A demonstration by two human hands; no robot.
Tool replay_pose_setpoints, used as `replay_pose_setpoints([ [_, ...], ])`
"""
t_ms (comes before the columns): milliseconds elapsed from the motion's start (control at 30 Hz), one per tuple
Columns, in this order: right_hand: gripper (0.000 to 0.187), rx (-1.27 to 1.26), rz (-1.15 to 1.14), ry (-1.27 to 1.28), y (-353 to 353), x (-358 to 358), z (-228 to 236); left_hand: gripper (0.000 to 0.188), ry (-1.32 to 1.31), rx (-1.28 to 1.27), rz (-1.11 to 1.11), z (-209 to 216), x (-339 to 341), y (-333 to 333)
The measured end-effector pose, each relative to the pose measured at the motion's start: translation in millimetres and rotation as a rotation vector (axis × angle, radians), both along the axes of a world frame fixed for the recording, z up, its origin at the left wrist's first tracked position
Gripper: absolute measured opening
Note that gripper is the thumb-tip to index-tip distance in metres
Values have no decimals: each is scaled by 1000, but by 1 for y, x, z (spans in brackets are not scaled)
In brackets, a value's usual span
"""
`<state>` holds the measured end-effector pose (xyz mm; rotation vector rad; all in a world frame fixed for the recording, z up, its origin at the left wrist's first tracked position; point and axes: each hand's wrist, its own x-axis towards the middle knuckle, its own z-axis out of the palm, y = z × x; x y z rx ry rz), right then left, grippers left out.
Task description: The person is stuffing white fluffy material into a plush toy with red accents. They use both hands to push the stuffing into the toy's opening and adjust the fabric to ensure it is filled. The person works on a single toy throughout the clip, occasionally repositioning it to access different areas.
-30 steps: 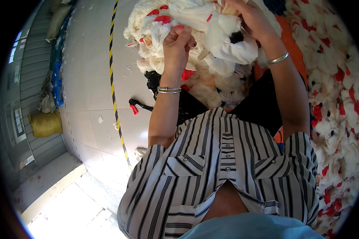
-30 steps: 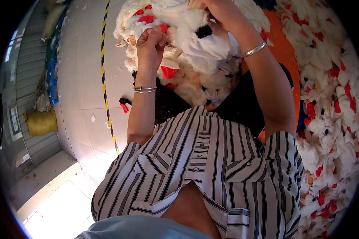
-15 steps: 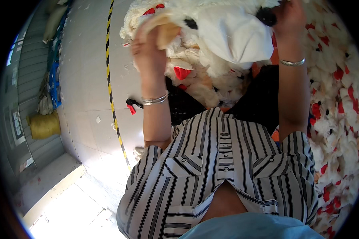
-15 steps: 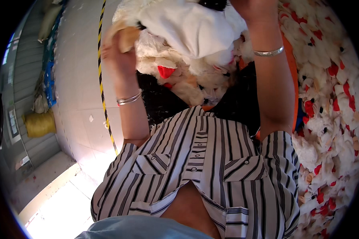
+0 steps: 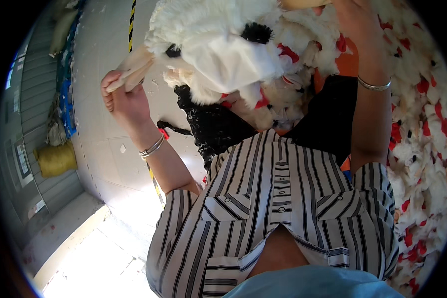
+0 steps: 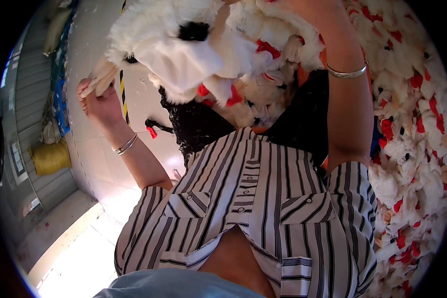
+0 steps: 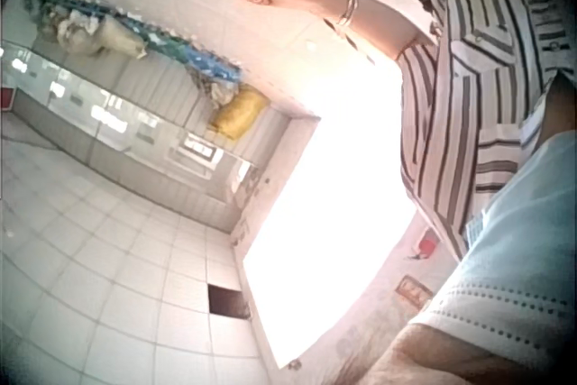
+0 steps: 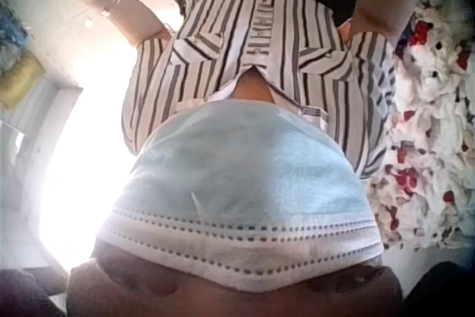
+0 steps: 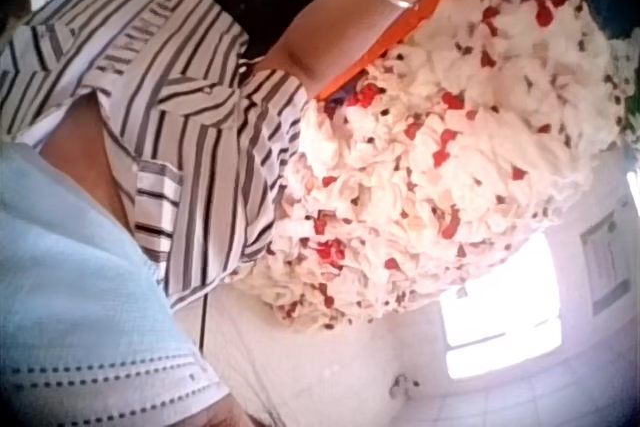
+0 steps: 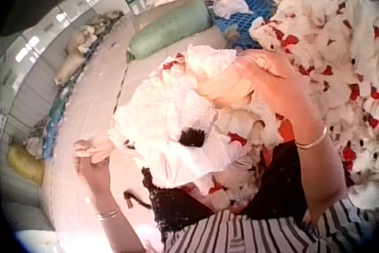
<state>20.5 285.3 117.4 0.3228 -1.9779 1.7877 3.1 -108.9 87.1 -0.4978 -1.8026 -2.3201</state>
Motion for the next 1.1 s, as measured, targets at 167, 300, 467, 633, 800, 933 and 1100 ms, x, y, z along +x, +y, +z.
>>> replay_pose_setpoints([
  [167, 34, 141, 28, -187, -15, 1, 7, 15, -220, -511, -175, -56, 7, 12],
  [300, 36, 125, -21, -31, -21, -7, -6, 19, -310, -359, -80, -84, -20, -36],
  [467, 34, 382, 138, -201, -38, -5, -22, 28, -60, -979, 6, -80, -23, 32],
  [633, 35, 260, 305, -170, -47, -6, -26, 59, 171, -905, -245, -45, 8, 118],
  [800, 41, 170, -87, -178, -26, -27, -37, 40, -245, -835, -373, -61, -10, 118],
  [933, 45, -80, -242, -239, -8, -34, -39, 39, -391, -604, -625, -56, -17, 117],
  [1100, 35, 247, -364, -73, -9, -31, -48, 39, -572, -200, -476, -66, -6, 111],
])
